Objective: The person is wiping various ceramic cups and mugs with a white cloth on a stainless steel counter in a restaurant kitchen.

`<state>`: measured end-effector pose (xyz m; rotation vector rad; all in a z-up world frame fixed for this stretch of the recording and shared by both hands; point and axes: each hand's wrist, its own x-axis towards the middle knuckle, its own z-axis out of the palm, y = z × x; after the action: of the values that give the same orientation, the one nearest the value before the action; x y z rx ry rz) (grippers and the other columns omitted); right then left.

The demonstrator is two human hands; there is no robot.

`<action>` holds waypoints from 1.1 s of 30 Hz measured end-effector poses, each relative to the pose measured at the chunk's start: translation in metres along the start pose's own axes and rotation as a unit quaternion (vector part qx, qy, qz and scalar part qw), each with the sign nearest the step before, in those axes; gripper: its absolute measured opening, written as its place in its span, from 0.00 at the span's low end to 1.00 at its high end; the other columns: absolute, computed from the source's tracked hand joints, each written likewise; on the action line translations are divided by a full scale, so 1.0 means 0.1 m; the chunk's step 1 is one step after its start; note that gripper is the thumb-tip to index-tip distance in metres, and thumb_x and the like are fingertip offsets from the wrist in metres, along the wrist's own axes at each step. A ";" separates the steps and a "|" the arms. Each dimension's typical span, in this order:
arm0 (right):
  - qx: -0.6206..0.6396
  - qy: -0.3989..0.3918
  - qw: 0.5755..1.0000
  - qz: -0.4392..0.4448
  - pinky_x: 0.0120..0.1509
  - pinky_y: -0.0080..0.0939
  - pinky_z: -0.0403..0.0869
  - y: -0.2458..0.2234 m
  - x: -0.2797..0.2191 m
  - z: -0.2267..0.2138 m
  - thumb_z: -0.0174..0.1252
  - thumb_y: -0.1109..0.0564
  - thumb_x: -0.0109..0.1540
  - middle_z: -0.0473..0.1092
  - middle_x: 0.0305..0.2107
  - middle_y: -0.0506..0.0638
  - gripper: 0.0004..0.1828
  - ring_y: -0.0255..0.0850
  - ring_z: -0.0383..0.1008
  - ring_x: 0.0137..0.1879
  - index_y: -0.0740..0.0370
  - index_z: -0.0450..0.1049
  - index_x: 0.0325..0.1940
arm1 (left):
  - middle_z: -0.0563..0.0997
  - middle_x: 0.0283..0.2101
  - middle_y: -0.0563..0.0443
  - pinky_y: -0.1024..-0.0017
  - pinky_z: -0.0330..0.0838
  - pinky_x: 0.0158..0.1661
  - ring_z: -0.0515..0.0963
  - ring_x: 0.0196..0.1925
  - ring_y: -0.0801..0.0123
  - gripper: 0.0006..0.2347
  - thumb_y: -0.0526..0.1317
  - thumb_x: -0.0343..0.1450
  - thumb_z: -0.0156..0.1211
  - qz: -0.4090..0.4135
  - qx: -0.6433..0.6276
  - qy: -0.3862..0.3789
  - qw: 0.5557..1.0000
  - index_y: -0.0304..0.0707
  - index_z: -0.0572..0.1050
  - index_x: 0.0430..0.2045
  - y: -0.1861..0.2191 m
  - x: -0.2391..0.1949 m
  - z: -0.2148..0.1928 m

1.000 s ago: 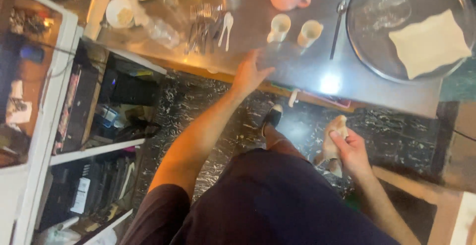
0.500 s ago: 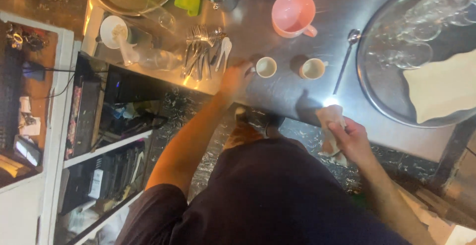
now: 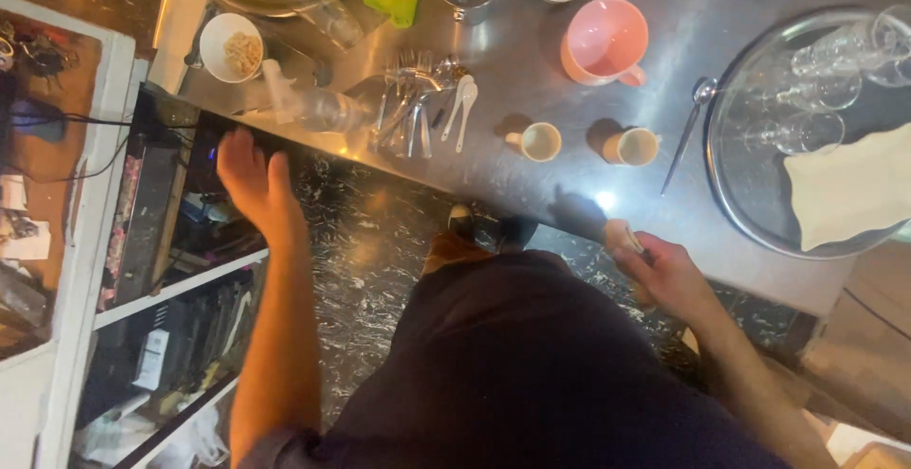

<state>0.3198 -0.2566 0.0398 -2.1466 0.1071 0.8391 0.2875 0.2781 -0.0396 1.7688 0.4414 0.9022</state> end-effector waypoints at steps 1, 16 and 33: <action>-0.025 -0.008 1.000 -0.001 0.40 0.54 0.72 -0.06 0.01 0.03 0.61 0.53 0.67 0.72 0.15 0.62 0.12 0.50 0.73 0.26 0.66 0.79 0.37 | 0.63 0.69 0.43 0.52 0.51 0.70 0.60 0.73 0.56 0.28 0.38 0.77 0.71 0.003 -0.010 -0.051 0.999 0.44 0.59 0.69 -0.05 0.16 0.05; -0.015 0.051 0.999 0.003 0.46 0.53 0.75 -0.31 -0.60 0.43 0.63 0.55 0.64 0.79 0.25 0.66 0.10 0.48 0.79 0.37 0.65 0.81 0.42 | 0.79 0.37 0.36 0.50 0.75 0.46 0.82 0.40 0.43 0.13 0.40 0.68 0.67 0.107 0.039 -0.285 0.952 0.33 0.77 0.42 0.19 0.27 0.70; 0.031 0.033 0.999 -0.024 0.51 0.58 0.73 0.77 0.07 0.07 0.61 0.49 0.67 0.77 0.28 0.64 0.15 0.55 0.76 0.38 0.67 0.77 0.40 | 0.85 0.40 0.35 0.52 0.80 0.43 0.85 0.42 0.43 0.21 0.45 0.67 0.64 0.009 0.269 -0.486 0.832 0.36 0.77 0.53 1.19 -1.31 1.45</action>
<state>0.2954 -0.3015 -0.0185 -2.1114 0.1133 0.7294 0.2965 0.0529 -0.0019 2.4683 -0.0199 -0.2369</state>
